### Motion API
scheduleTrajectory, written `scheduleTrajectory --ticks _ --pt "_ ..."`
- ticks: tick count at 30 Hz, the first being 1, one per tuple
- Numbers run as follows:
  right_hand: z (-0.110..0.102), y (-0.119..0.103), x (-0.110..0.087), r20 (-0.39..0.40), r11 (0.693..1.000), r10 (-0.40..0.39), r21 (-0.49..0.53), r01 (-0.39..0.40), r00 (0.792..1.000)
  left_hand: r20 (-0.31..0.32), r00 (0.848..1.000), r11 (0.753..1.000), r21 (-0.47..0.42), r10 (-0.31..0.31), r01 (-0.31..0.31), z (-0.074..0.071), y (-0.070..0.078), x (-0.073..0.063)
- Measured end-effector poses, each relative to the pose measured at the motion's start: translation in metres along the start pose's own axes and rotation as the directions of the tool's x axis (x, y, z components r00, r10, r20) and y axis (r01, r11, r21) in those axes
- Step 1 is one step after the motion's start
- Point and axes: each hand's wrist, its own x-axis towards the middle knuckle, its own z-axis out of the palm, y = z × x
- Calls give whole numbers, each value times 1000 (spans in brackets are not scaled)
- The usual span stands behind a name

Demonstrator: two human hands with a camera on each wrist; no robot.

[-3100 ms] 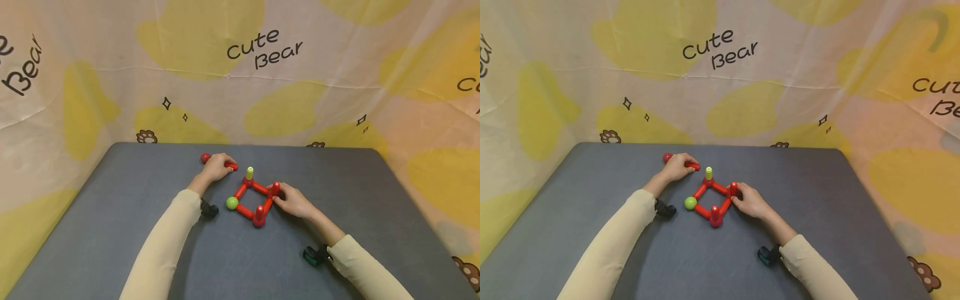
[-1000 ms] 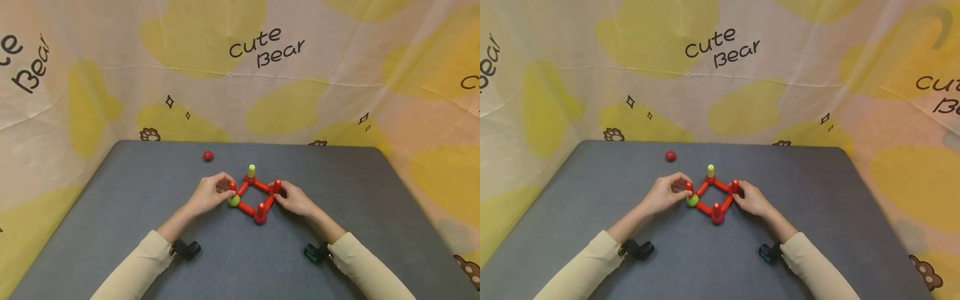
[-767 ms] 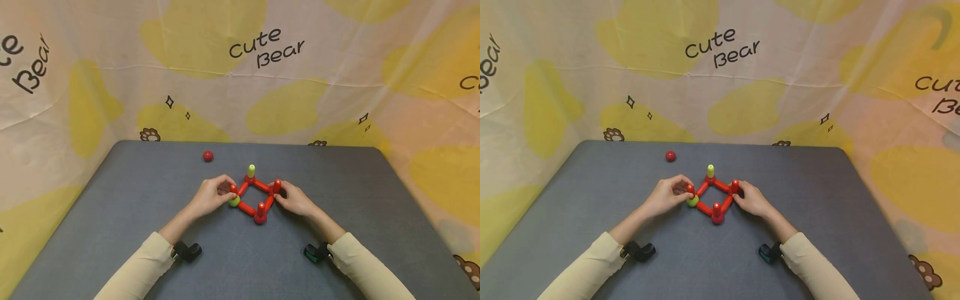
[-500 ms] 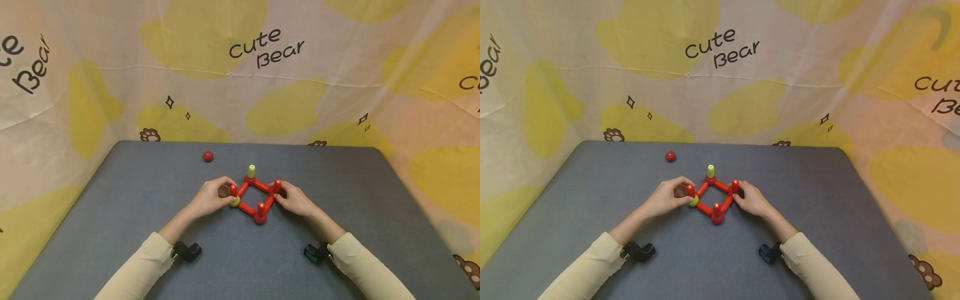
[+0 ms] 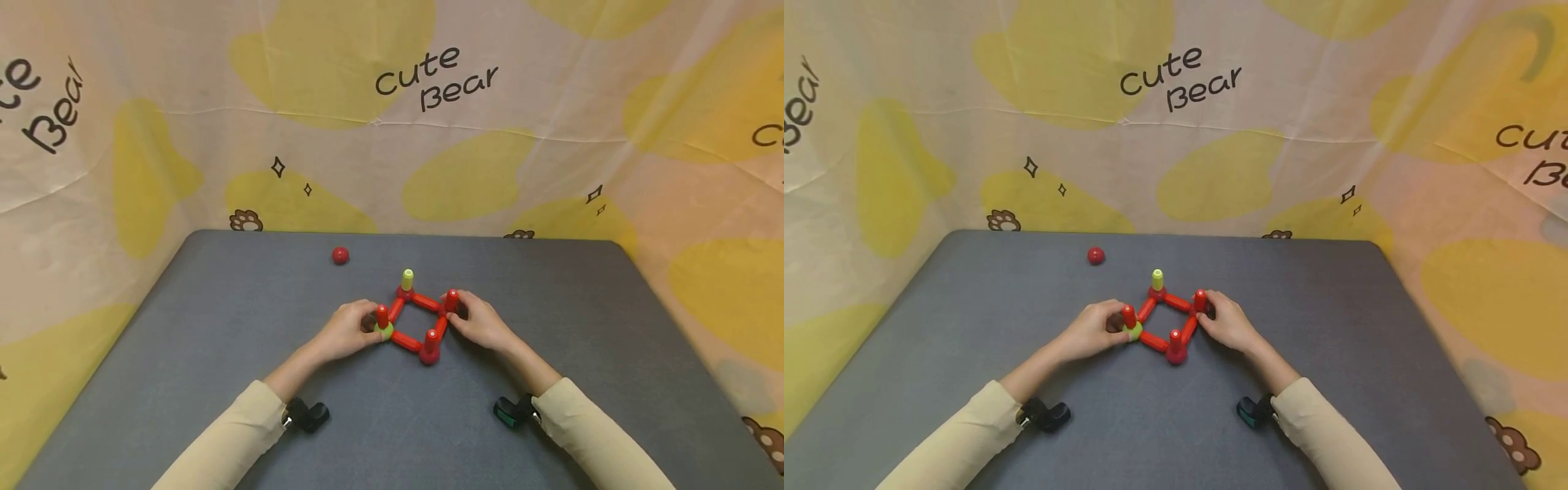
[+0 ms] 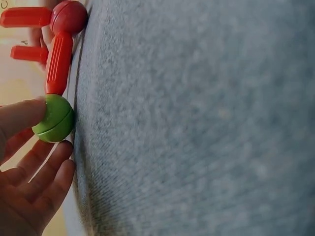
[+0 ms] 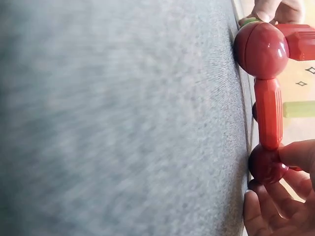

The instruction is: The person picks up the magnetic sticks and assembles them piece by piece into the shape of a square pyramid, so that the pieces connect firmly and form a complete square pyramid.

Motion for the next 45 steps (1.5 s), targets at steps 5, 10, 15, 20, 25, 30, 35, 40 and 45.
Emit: scheduleTrajectory --ticks 5,10,15,20,25,30,35,40,45 --pt "1 2 7 -15 1000 -14 -6 14 1000 -4 1000 999 42 -4 4 1 4 -3" --pt "1 2 14 -17 1000 -4 -21 4 1000 -4 1000 998 66 -19 20 2 9 -7" --pt "0 0 22 -1 999 9 -31 -9 1000 -9 999 997 75 -32 33 3 13 -8" --pt "0 -2 27 9 999 39 -30 -38 999 -18 999 995 91 -41 42 7 14 -8" --pt "1 -1 31 17 998 54 -19 -54 998 -29 999 995 92 -32 35 10 14 -8" --pt "2 0 31 20 997 72 6 -72 997 -13 999 996 80 -35 36 10 15 -9" --pt "1 0 25 -6 995 100 15 -100 995 -1 999 997 62 -45 45 7 14 -11" --pt "-4 -2 11 -78 997 75 33 -72 994 -15 998 998 -19 -65 65 0 13 -15" --pt "-12 -8 -7 -147 997 53 55 -46 988 -81 994 992 -107 -69 61 -4 13 -17"
